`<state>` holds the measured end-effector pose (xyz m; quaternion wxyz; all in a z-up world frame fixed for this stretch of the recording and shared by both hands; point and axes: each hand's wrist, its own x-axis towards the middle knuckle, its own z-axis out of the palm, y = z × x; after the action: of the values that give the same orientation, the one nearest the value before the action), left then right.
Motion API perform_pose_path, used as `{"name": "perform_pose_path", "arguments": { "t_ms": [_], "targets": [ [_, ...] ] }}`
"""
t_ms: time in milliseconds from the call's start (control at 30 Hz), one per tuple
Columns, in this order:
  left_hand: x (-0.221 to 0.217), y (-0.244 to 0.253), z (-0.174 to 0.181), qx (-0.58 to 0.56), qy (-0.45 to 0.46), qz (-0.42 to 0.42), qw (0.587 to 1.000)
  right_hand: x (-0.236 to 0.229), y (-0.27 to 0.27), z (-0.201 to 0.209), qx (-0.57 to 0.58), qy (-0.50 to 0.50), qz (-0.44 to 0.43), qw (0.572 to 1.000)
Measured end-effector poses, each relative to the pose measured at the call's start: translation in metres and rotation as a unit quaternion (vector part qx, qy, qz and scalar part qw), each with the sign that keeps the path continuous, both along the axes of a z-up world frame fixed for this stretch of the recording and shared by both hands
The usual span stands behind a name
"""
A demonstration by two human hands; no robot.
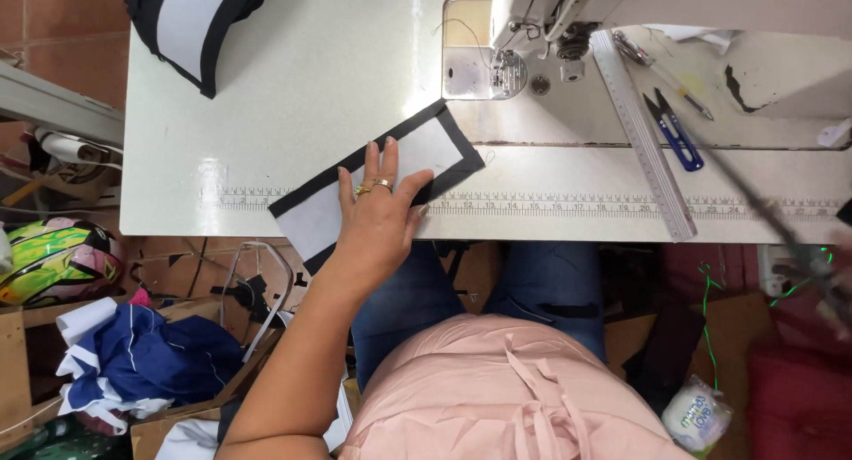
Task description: Measuring, marking, and cutting fabric pieces at a sewing workstation.
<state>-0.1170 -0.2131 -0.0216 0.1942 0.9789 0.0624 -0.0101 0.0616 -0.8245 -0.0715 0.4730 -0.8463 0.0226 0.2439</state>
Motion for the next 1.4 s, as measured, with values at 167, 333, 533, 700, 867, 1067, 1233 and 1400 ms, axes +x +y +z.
{"name": "perform_pose_path", "arguments": {
  "t_ms": [167,333,533,700,867,1067,1233,1400],
  "targets": [
    [-0.003,-0.016,-0.016,0.000,-0.092,-0.012,0.996,-0.114,0.154,0.067,0.177,0.235,0.210,0.932],
    [-0.007,-0.031,-0.018,-0.004,-0.104,-0.020,0.994,-0.132,0.224,0.077,0.093,0.269,0.218,0.934],
    [-0.013,-0.038,-0.018,-0.016,-0.110,-0.037,0.993,-0.132,0.279,0.075,-0.081,0.160,0.290,0.940],
    [-0.015,-0.040,-0.021,-0.022,-0.114,-0.035,0.993,-0.135,0.302,0.084,-0.157,0.173,0.278,0.932],
    [-0.015,-0.039,-0.023,-0.028,-0.100,-0.040,0.994,-0.137,0.313,0.097,-0.185,0.191,0.306,0.914],
    [-0.015,-0.039,-0.024,-0.026,-0.102,-0.046,0.993,-0.153,0.291,0.066,-0.130,0.087,0.277,0.948],
    [-0.017,-0.041,-0.027,-0.026,-0.111,-0.048,0.992,-0.151,0.300,0.084,-0.156,0.123,0.252,0.947],
    [-0.021,-0.051,-0.033,-0.031,-0.107,-0.073,0.991,-0.140,0.316,0.077,-0.119,0.110,0.263,0.951]
  ]
}}
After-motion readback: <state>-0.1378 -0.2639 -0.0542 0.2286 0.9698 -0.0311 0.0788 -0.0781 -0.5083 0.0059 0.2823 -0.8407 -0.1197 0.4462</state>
